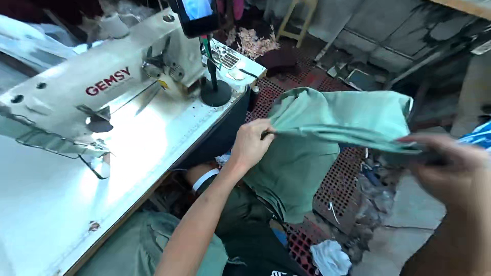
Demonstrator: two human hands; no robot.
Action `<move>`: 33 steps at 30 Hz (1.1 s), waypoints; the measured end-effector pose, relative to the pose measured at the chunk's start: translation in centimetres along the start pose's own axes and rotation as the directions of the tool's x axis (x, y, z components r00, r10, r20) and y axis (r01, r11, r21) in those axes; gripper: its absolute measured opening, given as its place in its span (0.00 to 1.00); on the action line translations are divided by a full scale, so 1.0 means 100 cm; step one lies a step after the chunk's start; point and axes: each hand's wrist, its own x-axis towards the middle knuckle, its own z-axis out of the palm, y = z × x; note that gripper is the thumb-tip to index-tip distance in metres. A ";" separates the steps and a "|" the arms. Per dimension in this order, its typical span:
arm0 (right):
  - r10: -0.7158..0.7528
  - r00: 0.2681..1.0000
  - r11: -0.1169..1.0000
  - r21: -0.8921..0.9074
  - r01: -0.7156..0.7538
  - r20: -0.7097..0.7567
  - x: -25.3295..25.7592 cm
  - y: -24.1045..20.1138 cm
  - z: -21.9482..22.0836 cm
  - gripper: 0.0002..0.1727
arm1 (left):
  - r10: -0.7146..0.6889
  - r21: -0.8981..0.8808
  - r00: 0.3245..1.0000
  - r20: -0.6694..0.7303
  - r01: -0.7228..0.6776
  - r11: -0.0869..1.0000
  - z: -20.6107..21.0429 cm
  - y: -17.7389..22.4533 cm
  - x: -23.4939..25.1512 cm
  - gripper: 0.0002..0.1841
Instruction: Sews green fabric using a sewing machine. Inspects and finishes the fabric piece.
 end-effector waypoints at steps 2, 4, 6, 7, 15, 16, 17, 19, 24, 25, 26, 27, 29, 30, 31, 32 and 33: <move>0.192 0.892 0.981 -0.064 -0.183 0.409 -0.029 0.007 0.040 0.13 | -0.135 0.073 0.975 0.174 0.124 0.990 0.048 -0.050 -0.016 0.07; 0.335 0.591 0.931 -0.162 -0.327 0.734 -0.061 0.009 0.105 0.15 | -0.326 0.247 0.850 0.413 0.240 0.939 0.084 -0.089 -0.048 0.12; 0.325 0.332 0.910 -0.198 -0.364 0.885 -0.103 0.004 0.176 0.20 | -0.476 0.379 0.690 0.546 0.303 0.874 0.104 -0.115 -0.082 0.14; 0.312 0.254 0.909 -0.210 -0.360 0.916 -0.122 0.002 0.204 0.23 | -0.522 0.420 0.619 0.587 0.317 0.850 0.106 -0.124 -0.094 0.14; 0.122 0.430 0.979 -0.036 -0.202 0.895 -0.027 -0.062 0.262 0.19 | -0.437 0.288 0.711 0.551 0.330 0.899 -0.032 -0.062 -0.086 0.25; 0.029 0.507 0.988 0.051 -0.143 0.862 -0.002 -0.086 0.269 0.18 | -0.378 0.214 0.791 0.481 0.312 0.926 -0.055 -0.052 -0.100 0.24; -0.092 0.571 0.984 0.162 -0.073 0.815 0.020 -0.113 0.277 0.18 | -0.331 0.144 0.857 0.394 0.298 0.944 -0.076 -0.043 -0.121 0.23; -0.369 0.632 0.908 0.410 0.088 0.682 0.054 -0.175 0.294 0.18 | -0.295 0.025 0.938 0.183 0.296 0.955 -0.105 -0.033 -0.177 0.20; -0.816 0.351 0.529 0.837 0.137 0.458 0.066 -0.338 0.322 0.15 | -0.515 -0.033 0.790 -0.332 0.536 0.844 -0.126 -0.034 -0.325 0.14; -0.862 0.246 0.473 0.878 0.075 0.444 0.058 -0.365 0.326 0.15 | -0.543 -0.088 0.729 -0.416 0.562 0.822 -0.126 -0.037 -0.350 0.12; -0.888 0.133 0.445 0.896 -0.001 0.441 0.048 -0.387 0.329 0.16 | -0.567 -0.175 0.662 -0.490 0.563 0.808 -0.127 -0.039 -0.372 0.10; -0.898 0.043 0.434 0.897 -0.081 0.438 0.038 -0.403 0.332 0.17 | -0.586 -0.274 0.586 -0.560 0.536 0.799 -0.127 -0.041 -0.392 0.10; -0.900 -0.040 0.432 0.875 -0.217 0.434 0.017 -0.420 0.339 0.18 | -0.619 -0.492 0.424 -0.661 0.378 0.784 -0.127 -0.045 -0.420 0.09; -0.897 -0.045 0.436 0.862 -0.258 0.440 0.006 -0.422 0.343 0.18 | -0.641 -0.606 0.354 -0.680 0.221 0.764 -0.127 -0.047 -0.428 0.09; -0.890 -0.035 0.445 0.849 -0.284 0.455 -0.004 -0.420 0.348 0.17 | -0.675 -0.703 0.290 -0.679 0.010 0.711 -0.127 -0.048 -0.429 0.10; -0.877 -0.027 0.467 0.835 -0.291 0.481 -0.014 -0.416 0.352 0.16 | -0.712 -0.751 0.238 -0.661 -0.198 0.630 -0.128 -0.049 -0.425 0.10; -0.855 -0.018 0.501 0.817 -0.284 0.518 -0.021 -0.410 0.355 0.15 | -0.740 -0.756 0.215 -0.637 -0.360 0.546 -0.130 -0.051 -0.419 0.10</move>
